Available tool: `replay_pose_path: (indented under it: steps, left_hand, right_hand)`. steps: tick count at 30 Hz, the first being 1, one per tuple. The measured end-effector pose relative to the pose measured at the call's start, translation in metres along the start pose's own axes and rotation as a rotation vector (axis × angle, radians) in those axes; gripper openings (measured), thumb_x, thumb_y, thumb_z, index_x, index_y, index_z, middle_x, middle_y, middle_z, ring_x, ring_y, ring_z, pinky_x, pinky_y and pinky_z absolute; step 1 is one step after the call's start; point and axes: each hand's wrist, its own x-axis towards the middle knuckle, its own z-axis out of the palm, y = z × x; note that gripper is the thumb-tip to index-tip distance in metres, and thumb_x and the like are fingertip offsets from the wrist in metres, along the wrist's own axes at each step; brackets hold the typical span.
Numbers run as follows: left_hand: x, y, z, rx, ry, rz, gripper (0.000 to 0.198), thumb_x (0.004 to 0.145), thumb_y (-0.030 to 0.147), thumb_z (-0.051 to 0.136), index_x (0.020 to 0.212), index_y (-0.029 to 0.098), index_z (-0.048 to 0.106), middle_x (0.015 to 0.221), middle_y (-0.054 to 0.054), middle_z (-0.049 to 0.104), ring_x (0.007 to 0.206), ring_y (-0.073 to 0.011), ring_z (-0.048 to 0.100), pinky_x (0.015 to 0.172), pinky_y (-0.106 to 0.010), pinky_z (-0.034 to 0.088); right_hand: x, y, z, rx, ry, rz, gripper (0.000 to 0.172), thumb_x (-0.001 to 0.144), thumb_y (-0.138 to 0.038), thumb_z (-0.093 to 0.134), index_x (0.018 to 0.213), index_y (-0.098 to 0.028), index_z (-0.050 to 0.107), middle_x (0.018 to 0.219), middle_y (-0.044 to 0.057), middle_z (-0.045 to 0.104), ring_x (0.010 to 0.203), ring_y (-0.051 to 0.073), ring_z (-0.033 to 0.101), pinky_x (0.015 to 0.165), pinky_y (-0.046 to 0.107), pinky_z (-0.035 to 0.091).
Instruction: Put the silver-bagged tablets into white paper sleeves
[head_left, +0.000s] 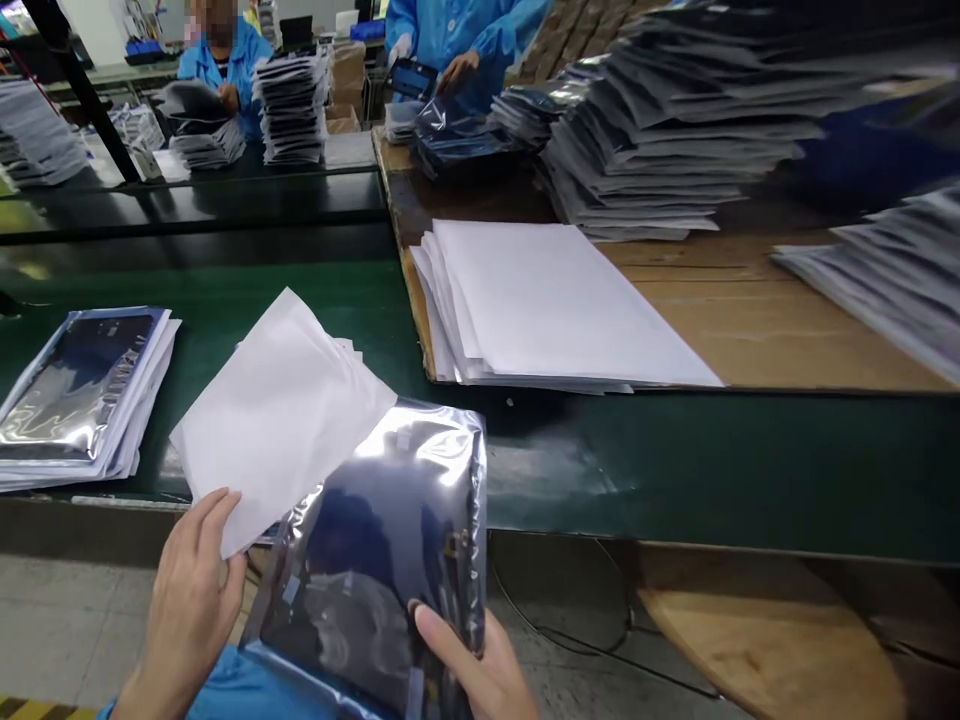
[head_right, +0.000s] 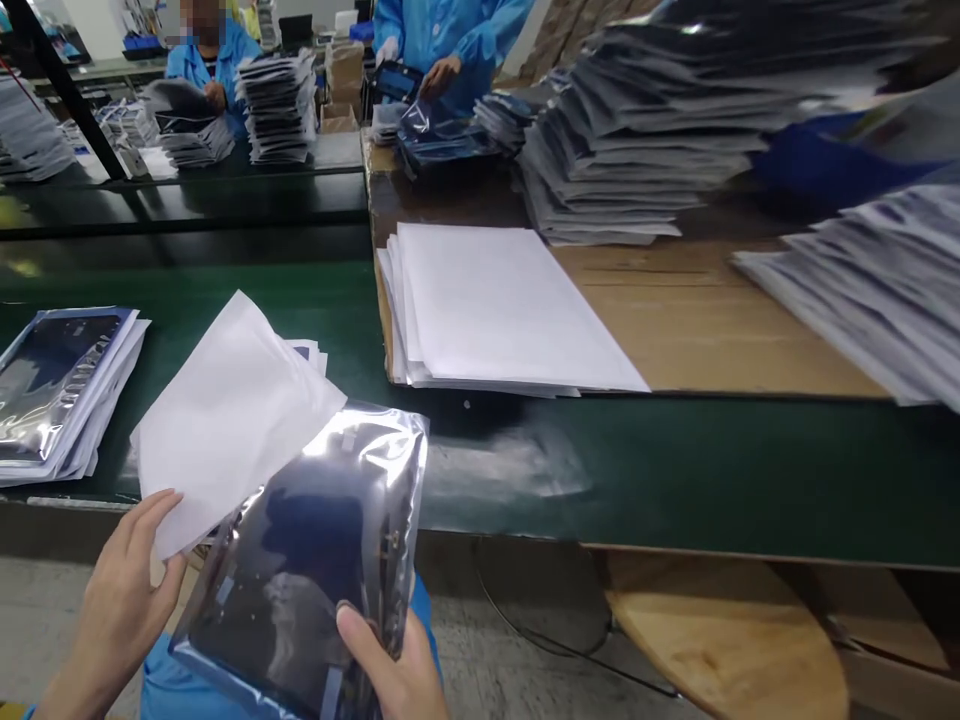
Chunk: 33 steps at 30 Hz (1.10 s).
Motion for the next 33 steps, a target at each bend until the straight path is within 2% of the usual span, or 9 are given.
replay_pose_path:
  steps: [6, 9, 11, 13, 17, 21, 25, 28, 33]
  left_hand:
    - [-0.012, 0.008, 0.008, -0.165, 0.240, -0.213, 0.039, 0.081, 0.014, 0.054, 0.120, 0.014, 0.048, 0.119, -0.019, 0.052, 0.114, -0.0292, 0.051, 0.094, -0.048, 0.046]
    - [-0.011, 0.006, 0.020, -0.269, 0.361, -0.296, 0.042, 0.077, 0.017, 0.062, 0.116, 0.015, 0.046, 0.116, -0.017, 0.052, 0.111, -0.0280, 0.052, 0.089, -0.045, 0.049]
    - [-0.009, 0.001, 0.026, -0.272, 0.388, -0.349, 0.044, 0.073, 0.021, 0.067, 0.112, 0.015, 0.047, 0.112, -0.015, 0.052, 0.107, -0.0288, 0.052, 0.085, -0.046, 0.049]
    - [-0.009, -0.003, 0.030, -0.233, 0.347, -0.353, 0.039, 0.071, 0.023, 0.069, 0.104, 0.016, 0.050, 0.104, -0.013, 0.054, 0.101, -0.0291, 0.053, 0.082, -0.046, 0.049]
    - [-0.009, -0.005, 0.028, -0.151, 0.239, -0.217, 0.020, 0.077, 0.017, 0.062, 0.096, 0.018, 0.057, 0.098, -0.010, 0.059, 0.095, -0.0264, 0.055, 0.084, -0.045, 0.046]
    - [-0.007, -0.002, 0.020, -0.112, 0.274, -0.175, 0.025, 0.079, 0.013, 0.057, 0.104, 0.018, 0.058, 0.106, -0.013, 0.058, 0.098, -0.0263, 0.054, 0.084, -0.043, 0.045]
    - [-0.006, -0.005, 0.008, -0.126, 0.275, -0.206, 0.013, 0.075, 0.019, 0.064, 0.083, 0.018, 0.053, 0.080, -0.006, 0.056, 0.077, -0.0224, 0.054, 0.069, -0.037, 0.046]
    - [-0.006, -0.009, -0.004, -0.177, 0.207, -0.161, 0.021, 0.076, 0.015, 0.062, 0.064, 0.021, 0.046, 0.061, 0.001, 0.050, 0.059, -0.0156, 0.048, 0.058, -0.030, 0.041]
    - [-0.014, -0.008, -0.007, -0.247, 0.172, -0.104, 0.010, 0.078, 0.012, 0.062, 0.075, 0.020, 0.057, 0.069, 0.000, 0.061, 0.065, -0.0144, 0.056, 0.061, -0.026, 0.045]
  right_hand:
    - [0.004, -0.006, 0.021, 0.080, 0.042, -0.011, 0.043, 0.056, -0.048, 0.080, 0.085, -0.019, 0.068, 0.077, 0.003, 0.072, 0.083, 0.026, 0.066, 0.075, 0.031, 0.053]
    - [0.005, -0.005, 0.023, 0.094, 0.043, 0.041, 0.043, 0.057, -0.048, 0.080, 0.085, -0.019, 0.066, 0.077, 0.002, 0.071, 0.078, 0.025, 0.067, 0.070, 0.031, 0.054]
    - [0.006, -0.005, 0.021, 0.075, 0.035, 0.051, 0.044, 0.057, -0.049, 0.080, 0.086, -0.019, 0.066, 0.076, 0.002, 0.071, 0.078, 0.024, 0.067, 0.069, 0.029, 0.054]
    - [0.008, -0.006, 0.017, 0.034, 0.015, 0.040, 0.044, 0.056, -0.050, 0.079, 0.085, -0.019, 0.067, 0.076, 0.002, 0.071, 0.079, 0.024, 0.067, 0.069, 0.029, 0.053]
    - [0.011, -0.010, 0.007, -0.089, -0.028, -0.005, 0.043, 0.057, -0.052, 0.078, 0.079, -0.015, 0.069, 0.070, 0.003, 0.070, 0.068, 0.022, 0.065, 0.061, 0.027, 0.052]
    - [0.014, -0.009, 0.008, -0.031, 0.058, -0.002, 0.042, 0.059, -0.050, 0.078, 0.079, -0.015, 0.068, 0.066, 0.001, 0.068, 0.065, 0.021, 0.066, 0.060, 0.027, 0.053]
    - [0.021, 0.004, 0.020, 0.134, 0.023, 0.050, 0.044, 0.060, -0.047, 0.079, 0.089, -0.017, 0.065, 0.075, 0.001, 0.071, 0.077, 0.024, 0.068, 0.070, 0.032, 0.056]
    - [0.022, 0.012, 0.029, 0.209, -0.016, 0.123, 0.047, 0.061, -0.046, 0.079, 0.094, -0.017, 0.063, 0.080, 0.003, 0.073, 0.078, 0.025, 0.069, 0.065, 0.032, 0.057]
    - [0.017, 0.011, 0.036, 0.258, 0.058, 0.182, 0.048, 0.057, -0.046, 0.081, 0.092, -0.018, 0.063, 0.072, 0.001, 0.072, 0.069, 0.025, 0.070, 0.054, 0.030, 0.056]
